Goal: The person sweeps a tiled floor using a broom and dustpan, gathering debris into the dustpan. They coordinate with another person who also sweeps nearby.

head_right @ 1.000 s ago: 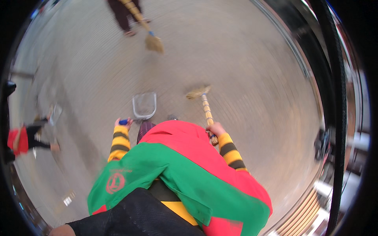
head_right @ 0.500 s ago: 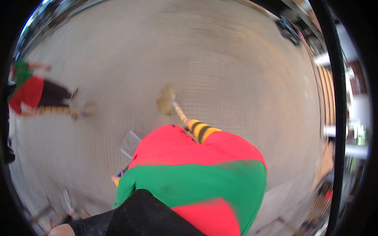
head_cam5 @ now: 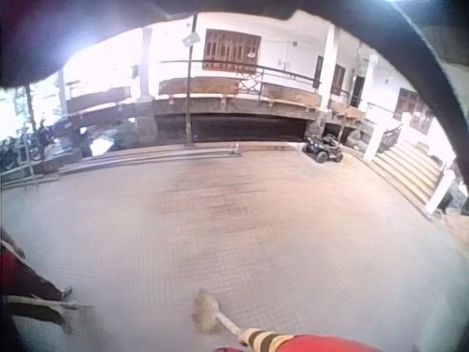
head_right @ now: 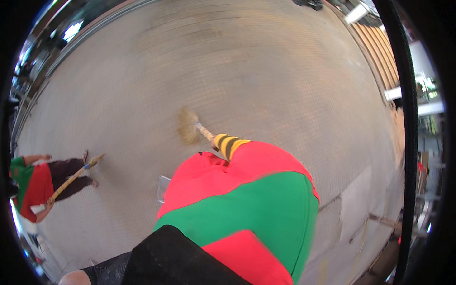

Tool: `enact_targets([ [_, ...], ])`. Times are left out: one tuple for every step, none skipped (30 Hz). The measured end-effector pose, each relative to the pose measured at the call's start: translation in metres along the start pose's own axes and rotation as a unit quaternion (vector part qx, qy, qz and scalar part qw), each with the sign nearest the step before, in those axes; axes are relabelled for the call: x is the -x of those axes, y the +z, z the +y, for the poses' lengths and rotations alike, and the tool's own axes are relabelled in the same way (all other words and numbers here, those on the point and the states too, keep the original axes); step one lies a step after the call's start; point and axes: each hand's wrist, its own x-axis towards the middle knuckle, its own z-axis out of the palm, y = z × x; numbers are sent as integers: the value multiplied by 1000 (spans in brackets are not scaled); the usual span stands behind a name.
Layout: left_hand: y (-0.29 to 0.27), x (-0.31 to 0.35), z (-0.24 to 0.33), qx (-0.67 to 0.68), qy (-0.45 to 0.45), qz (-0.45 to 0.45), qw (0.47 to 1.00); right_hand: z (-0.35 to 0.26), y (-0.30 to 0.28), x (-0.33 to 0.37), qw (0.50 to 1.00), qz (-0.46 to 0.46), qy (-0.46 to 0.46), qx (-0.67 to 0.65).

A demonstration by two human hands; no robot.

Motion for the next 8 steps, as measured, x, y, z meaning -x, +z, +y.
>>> enact_targets([
  [-2, 2, -2, -8, 8, 27, 1000, 2, 7, 2, 999, 21, 6, -24],
  [-3, 5, -5, -17, 17, 56, 998, 5, 14, 4, 1000, 27, -8, 4],
  [-3, 7, -6, -30, 24, 93, 995, 8, 17, 3, 997, 4, 6, -78],
  [-5, 10, -10, -41, 16, 127, 991, 6, 21, 1, 998, -14, 29, -54],
  [-5, 13, -11, -50, 5, 162, 986, 6, 23, -1, 995, 10, 2, -97],
  [-8, 16, -14, -52, -12, 195, 979, 6, 21, -3, 995, -7, 7, -101],
  [-13, 20, -16, -50, -29, 218, 974, 7, 23, -2, 992, 37, -47, -107],
  [-21, 23, -18, -41, -43, 235, 970, -30, 15, -17, 995, 29, -86, -48],
])
